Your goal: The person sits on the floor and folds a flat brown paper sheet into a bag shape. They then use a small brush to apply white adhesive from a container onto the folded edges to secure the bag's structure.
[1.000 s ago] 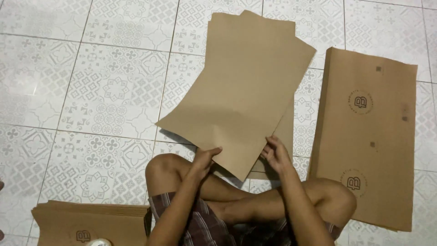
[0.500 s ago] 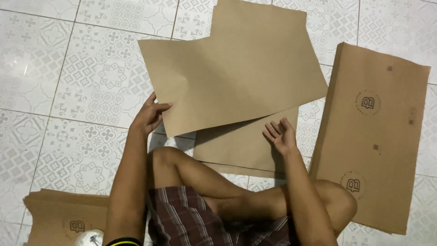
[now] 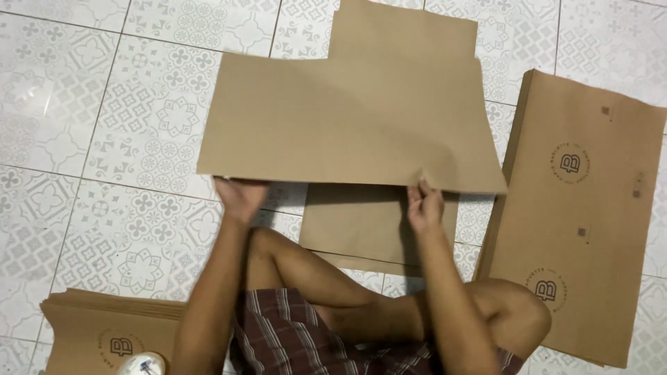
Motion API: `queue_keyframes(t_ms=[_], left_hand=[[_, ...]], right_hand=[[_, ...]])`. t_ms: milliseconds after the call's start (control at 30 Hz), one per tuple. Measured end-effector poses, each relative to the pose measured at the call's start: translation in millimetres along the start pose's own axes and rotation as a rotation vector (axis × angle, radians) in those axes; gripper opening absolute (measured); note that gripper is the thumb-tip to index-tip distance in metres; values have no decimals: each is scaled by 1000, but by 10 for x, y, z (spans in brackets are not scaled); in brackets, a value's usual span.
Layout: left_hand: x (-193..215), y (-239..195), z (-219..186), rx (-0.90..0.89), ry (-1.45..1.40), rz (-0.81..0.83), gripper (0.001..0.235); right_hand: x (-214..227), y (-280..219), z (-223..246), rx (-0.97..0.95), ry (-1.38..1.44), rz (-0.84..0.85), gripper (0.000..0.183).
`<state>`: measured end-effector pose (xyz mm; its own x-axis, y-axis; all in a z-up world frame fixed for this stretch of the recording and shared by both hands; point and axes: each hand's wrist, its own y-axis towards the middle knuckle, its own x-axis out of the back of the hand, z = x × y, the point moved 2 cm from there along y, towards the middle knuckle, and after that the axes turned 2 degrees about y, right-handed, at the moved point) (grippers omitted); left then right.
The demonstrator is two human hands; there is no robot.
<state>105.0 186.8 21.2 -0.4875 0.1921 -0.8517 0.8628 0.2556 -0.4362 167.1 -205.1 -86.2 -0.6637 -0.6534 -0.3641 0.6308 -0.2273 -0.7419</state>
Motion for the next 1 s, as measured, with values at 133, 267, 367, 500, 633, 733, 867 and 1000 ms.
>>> queue_keyframes(t_ms=[133,267,367,500,633,733,867,1000], left_hand=[[273,-339,861,150,111,-107,85],[258,-452,1510,289,613,-91,98],[308,-102,1637,218,920,-165,98],[875,985,1600,125,1326,-132,90],[367,1161,1126,43,1653,-53,92],[141,1246,950,75,1837,63,89],[810,2055,1084,114,2064,203,90],[722,2004,1080,169,2111,148,77]], right_hand=[[274,-6,-597,-22,229,-44,32],[193,-710,-1059,-278,110,156,22],[-46,-1488,-946,-414,-314,431,31],[95,-1374,-815,-301,-782,632,50],[209,-984,-195,214,-1175,582,39],[295,-761,158,576,-1255,458,34],[413,-827,255,543,-1797,485,60],[287,-848,387,572,-1781,522,53]])
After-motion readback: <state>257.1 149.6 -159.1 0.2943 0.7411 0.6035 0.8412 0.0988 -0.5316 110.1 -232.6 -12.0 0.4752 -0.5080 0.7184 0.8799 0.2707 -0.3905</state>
